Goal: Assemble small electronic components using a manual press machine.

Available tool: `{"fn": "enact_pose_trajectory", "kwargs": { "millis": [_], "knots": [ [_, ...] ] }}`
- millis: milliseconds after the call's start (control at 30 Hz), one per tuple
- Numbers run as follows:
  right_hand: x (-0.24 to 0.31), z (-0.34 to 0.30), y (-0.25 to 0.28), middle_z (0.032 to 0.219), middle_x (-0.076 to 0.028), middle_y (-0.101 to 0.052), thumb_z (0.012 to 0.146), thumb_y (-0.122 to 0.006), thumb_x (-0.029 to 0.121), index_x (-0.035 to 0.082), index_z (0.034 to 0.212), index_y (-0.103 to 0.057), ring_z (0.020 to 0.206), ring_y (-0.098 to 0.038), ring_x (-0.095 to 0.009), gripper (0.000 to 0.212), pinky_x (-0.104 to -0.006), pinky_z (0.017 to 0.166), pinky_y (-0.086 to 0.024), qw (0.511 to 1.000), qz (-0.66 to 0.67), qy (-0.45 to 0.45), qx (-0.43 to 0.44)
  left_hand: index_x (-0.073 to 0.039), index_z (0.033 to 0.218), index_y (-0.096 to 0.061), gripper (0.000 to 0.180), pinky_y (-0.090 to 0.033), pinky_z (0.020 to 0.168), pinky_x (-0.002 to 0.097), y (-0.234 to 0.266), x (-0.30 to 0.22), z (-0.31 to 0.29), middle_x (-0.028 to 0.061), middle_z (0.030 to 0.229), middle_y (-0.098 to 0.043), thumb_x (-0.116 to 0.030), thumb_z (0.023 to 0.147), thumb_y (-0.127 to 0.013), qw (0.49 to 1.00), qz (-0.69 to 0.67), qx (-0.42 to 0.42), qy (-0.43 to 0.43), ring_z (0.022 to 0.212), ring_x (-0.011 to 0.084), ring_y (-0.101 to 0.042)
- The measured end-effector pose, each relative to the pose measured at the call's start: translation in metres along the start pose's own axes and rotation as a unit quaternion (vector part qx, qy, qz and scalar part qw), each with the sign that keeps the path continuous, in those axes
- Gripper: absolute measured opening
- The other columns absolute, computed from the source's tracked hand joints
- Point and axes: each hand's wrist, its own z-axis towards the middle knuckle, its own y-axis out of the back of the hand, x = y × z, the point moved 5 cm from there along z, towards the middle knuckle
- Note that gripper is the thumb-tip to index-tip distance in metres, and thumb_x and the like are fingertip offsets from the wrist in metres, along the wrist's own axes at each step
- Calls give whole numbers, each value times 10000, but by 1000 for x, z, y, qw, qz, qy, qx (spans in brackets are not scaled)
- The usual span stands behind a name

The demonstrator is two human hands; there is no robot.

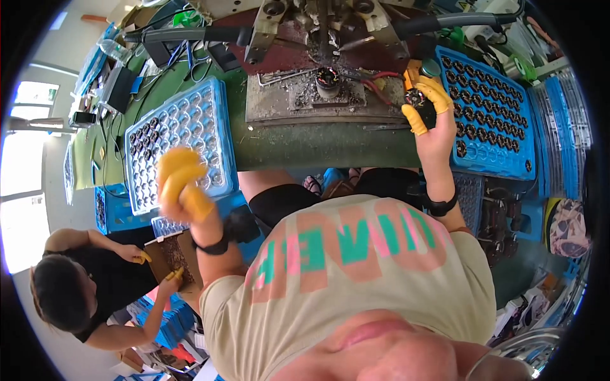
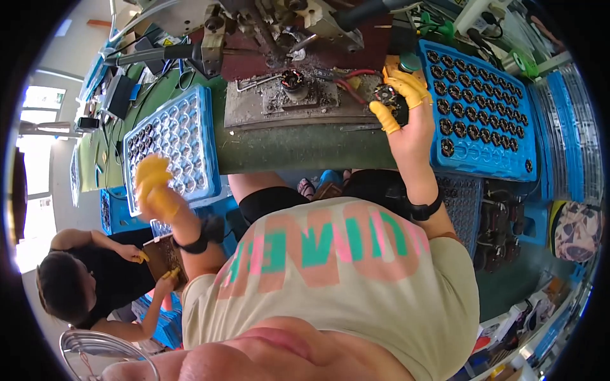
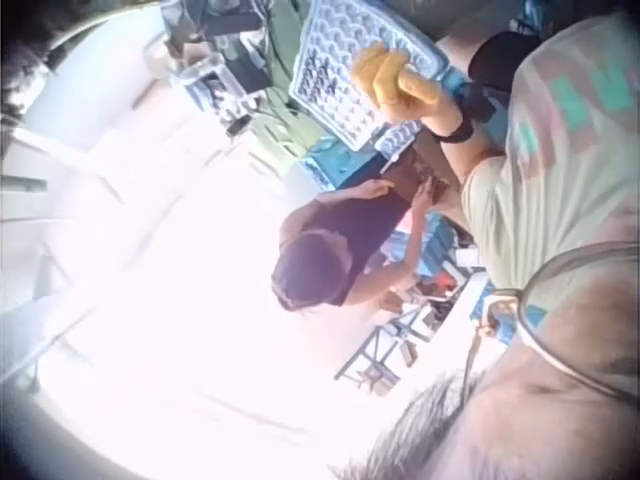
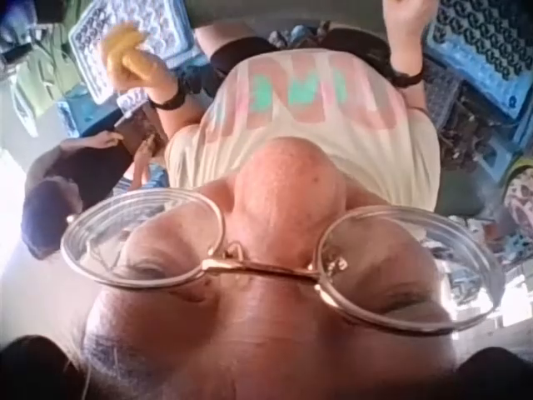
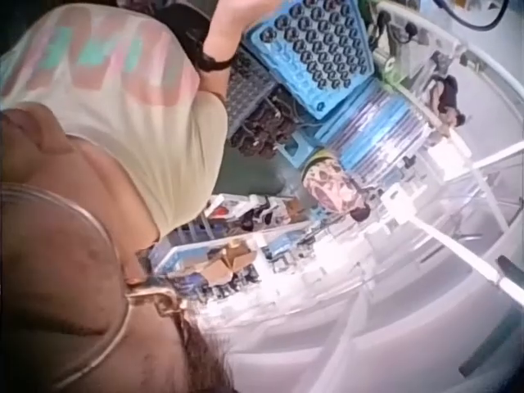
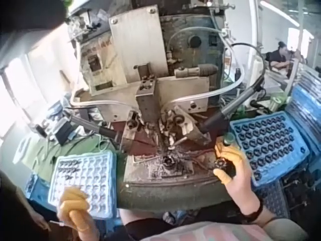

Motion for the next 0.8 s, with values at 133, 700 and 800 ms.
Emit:
{"fn": "enact_pose_trajectory", "kwargs": {
  "millis": [133, 700, 800],
  "knots": [
    [26, -2, -15, 1186, -103, -628, 723, -817, 185, 71, 1143, -610, 1128, -572, -308, 482, -384, 947, -448, 997, 35, 43, 51, -67, 1033, -608, 355, -521, 768, 405, 74, -78, 37, 79, 916, -615, -389, 965, -475, 927, 17, -231, -296, 952, 266, -610],
    [23, -21, -5, 1175, -44, -633, 700, -832, 211, 106, 1122, -627, 1069, -581, -272, 481, -354, 902, -449, 998, 23, 35, 44, -68, 1049, -610, 338, -510, 798, 395, 202, -19, 64, 82, 934, -625, -374, 948, -508, 943, -197, -213, -163, 973, 252, -608],
    [27, -21, -3, 1176, -41, -633, 694, -837, 204, 103, 1126, -627, 1072, -580, -265, 491, -352, 908, -445, 998, 30, 40, 43, -68, 1052, -610, 336, -508, 803, 393, 203, -22, 62, 83, 937, -627, -371, 945, -514, 942, -203, -220, -154, 976, 250, -608]
  ]
}}
